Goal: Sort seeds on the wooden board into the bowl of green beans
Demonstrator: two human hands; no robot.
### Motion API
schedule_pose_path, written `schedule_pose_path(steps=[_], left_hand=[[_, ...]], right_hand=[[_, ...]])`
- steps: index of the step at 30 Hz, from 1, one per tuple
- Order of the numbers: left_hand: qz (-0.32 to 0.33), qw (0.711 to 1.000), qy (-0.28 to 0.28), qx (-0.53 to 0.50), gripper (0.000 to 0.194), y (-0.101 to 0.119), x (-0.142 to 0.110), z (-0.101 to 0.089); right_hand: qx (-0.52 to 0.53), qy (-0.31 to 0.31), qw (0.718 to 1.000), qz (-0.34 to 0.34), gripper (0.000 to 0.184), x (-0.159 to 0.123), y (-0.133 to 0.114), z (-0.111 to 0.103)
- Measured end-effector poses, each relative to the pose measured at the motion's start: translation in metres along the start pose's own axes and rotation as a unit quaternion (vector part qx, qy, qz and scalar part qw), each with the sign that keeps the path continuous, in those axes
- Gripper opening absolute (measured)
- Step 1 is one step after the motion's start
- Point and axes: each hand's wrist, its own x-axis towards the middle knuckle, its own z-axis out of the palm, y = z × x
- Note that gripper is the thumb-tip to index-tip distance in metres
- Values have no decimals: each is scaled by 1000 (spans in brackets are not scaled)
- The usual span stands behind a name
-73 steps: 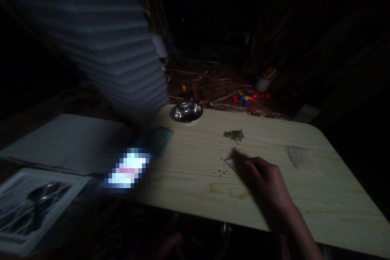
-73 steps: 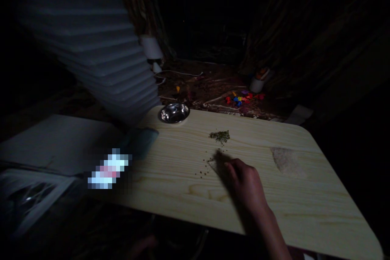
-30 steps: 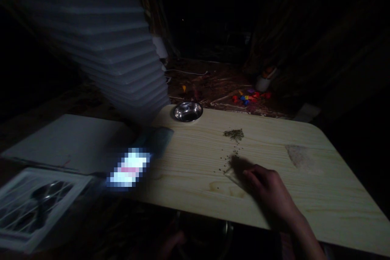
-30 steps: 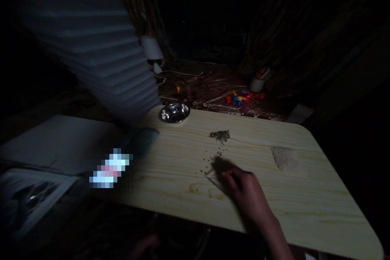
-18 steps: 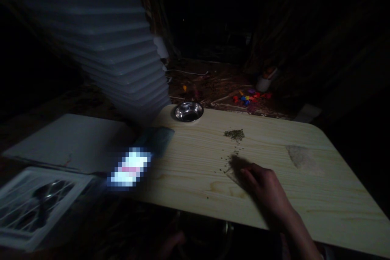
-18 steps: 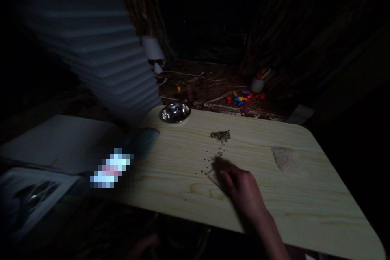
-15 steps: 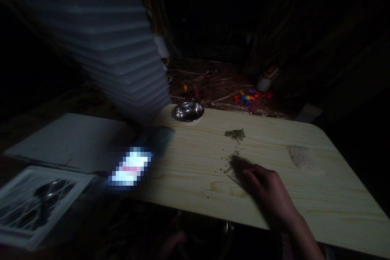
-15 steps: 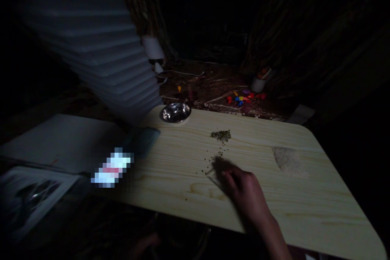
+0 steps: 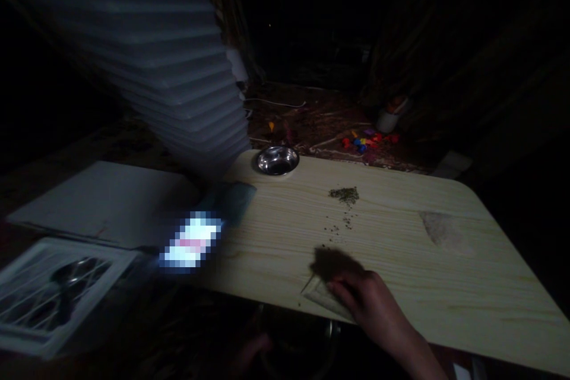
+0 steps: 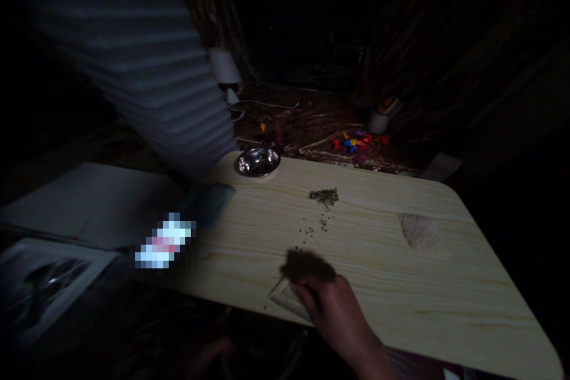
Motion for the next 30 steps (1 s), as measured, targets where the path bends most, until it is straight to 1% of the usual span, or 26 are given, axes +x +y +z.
schedule_pose_path(steps=[2,5,7,8,12,15,19,25,27,30], left_hand=[[-1,1000,1,3,26,0,-1,0],[0,1000,2,6,27,1,-4,1],[2,1000,4,8,28,2,-7,2],[2,1000,4,9,29,2,-8,3],[-7,1000,3,13,29,3,-11,3],[-19,1000,-2,15,27,4,-11,3],[-32,999,-11,17,25,6,-8,1],[-41,999,-13,17,26,7,-3,-3],[-41,999,-11,16,26,7,-2,-4],[-39,999,-9,12,27,6,-1,-7]], right_hand=[[11,27,999,22,23,2,6,-10],[-6,105,992,65,29,10,18,-24],[-25,129,988,78,32,14,26,-28],[-32,131,988,79,33,15,29,-28],[-42,120,989,77,33,15,31,-25],[-18,101,992,71,31,11,27,-26],[0,108,992,70,29,10,21,-29],[-10,89,994,55,27,19,14,-19],[-9,71,996,47,26,19,12,-18],[10,23,999,37,28,16,13,-23]])
